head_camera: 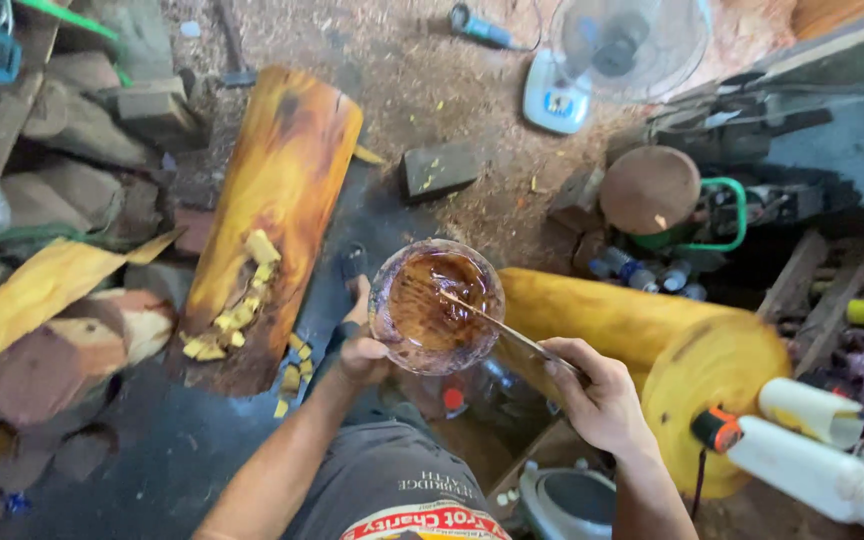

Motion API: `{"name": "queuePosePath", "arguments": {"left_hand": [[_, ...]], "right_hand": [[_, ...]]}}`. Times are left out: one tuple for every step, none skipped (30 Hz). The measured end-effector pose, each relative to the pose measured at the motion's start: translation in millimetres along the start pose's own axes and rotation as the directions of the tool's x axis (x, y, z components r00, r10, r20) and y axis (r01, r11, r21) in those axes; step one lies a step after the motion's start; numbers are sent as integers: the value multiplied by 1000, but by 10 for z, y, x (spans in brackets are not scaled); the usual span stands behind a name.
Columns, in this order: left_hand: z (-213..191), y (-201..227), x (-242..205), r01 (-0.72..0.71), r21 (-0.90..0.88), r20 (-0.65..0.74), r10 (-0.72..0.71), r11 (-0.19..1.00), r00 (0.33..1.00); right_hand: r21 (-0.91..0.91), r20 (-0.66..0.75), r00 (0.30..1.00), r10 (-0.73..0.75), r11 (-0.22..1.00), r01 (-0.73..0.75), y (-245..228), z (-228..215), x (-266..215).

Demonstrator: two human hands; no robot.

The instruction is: Mixing together wood glue or resin and hardener in a workshop setting.

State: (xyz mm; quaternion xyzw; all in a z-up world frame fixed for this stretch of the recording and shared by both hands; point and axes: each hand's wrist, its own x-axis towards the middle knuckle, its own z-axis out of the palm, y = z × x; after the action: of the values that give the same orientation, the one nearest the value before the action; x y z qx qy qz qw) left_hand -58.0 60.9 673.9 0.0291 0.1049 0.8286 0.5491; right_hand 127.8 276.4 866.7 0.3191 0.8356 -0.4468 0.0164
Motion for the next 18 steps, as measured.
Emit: {"name": "queuePosePath", "arguments": {"left_hand": [[-232, 49, 155, -2, -1, 9, 2, 1000, 1000], [-457, 120, 320, -14, 48, 30, 13, 999, 999], [-670, 196, 499, -27, 96, 52, 22, 995, 998], [-799, 303, 700, -30, 97, 59, 24, 995, 998], [-919, 401, 896, 124, 145, 24, -129, 982, 991], [-1057, 511, 1116, 277, 198, -10, -281, 940, 960], [-1110, 613, 1364, 275, 209, 4, -282, 938, 959], [-1139, 666, 1522, 241, 161, 41, -251, 957, 967], [-1159, 703, 1668, 208, 110, 76, -217, 972, 973], [-821, 861, 1944, 179, 69, 116, -186, 982, 976], [-467, 1018, 2179, 151, 26, 154, -153, 988, 976], [-99, 1150, 2386, 115, -23, 190, -109, 993, 976], [69, 1209, 2585, 82, -73, 225, -63, 994, 972], [240, 1255, 2766, 51, -123, 258, -17, 991, 966], [416, 1293, 2941, 22, -173, 288, 29, 985, 957], [358, 1290, 3084, 12, -169, 292, 38, 986, 956], [296, 1278, 3228, -28, -203, 141, 57, 979, 988], [239, 1242, 3370, -79, -233, -15, 77, 969, 997]], "right_hand": [[-5, -6, 1000, -5, 1000, 5, -38, -77, 181], [-3, -20, 1000, -19, 1000, 19, -84, -153, 372], [-1, -35, 999, -34, 999, 34, -138, -241, 571], [-5, -40, 998, -38, 999, 38, -211, -350, 757], [-22, -52, 998, -32, 999, 31, -283, -463, 928], [-37, -76, 997, -31, 999, 29, -334, -556, 1082], [-39, -91, 995, -41, 999, 38, -437, -662, 1243], [-48, -98, 992, -82, 996, 78, -553, -766, 1395], [-57, -103, 987, -123, 991, 118, -667, -861, 1542], [-54, -107, 986, -131, 991, 125, -717, -943, 1674], [-80, -119, 982, -147, 987, 139, -766, -1020, 1794], [-111, -122, 978, -169, 981, 156, -812, -1123, 1931], [-114, -117, 977, -181, 979, 167, -883, -1227, 2072], [-178, -131, 963, -237, 961, 212, -939, -1329, 2202], [-241, -142, 946, -293, 937, 254, -985, -1429, 2326], [-243, -139, 943, -304, 933, 265, -1033, -1522, 2476], [-289, -148, 922, -359, 907, 306, -1073, -1614, 2622], [-336, -149, 897, -415, 875, 349, -1101, -1726, 2768]]}}
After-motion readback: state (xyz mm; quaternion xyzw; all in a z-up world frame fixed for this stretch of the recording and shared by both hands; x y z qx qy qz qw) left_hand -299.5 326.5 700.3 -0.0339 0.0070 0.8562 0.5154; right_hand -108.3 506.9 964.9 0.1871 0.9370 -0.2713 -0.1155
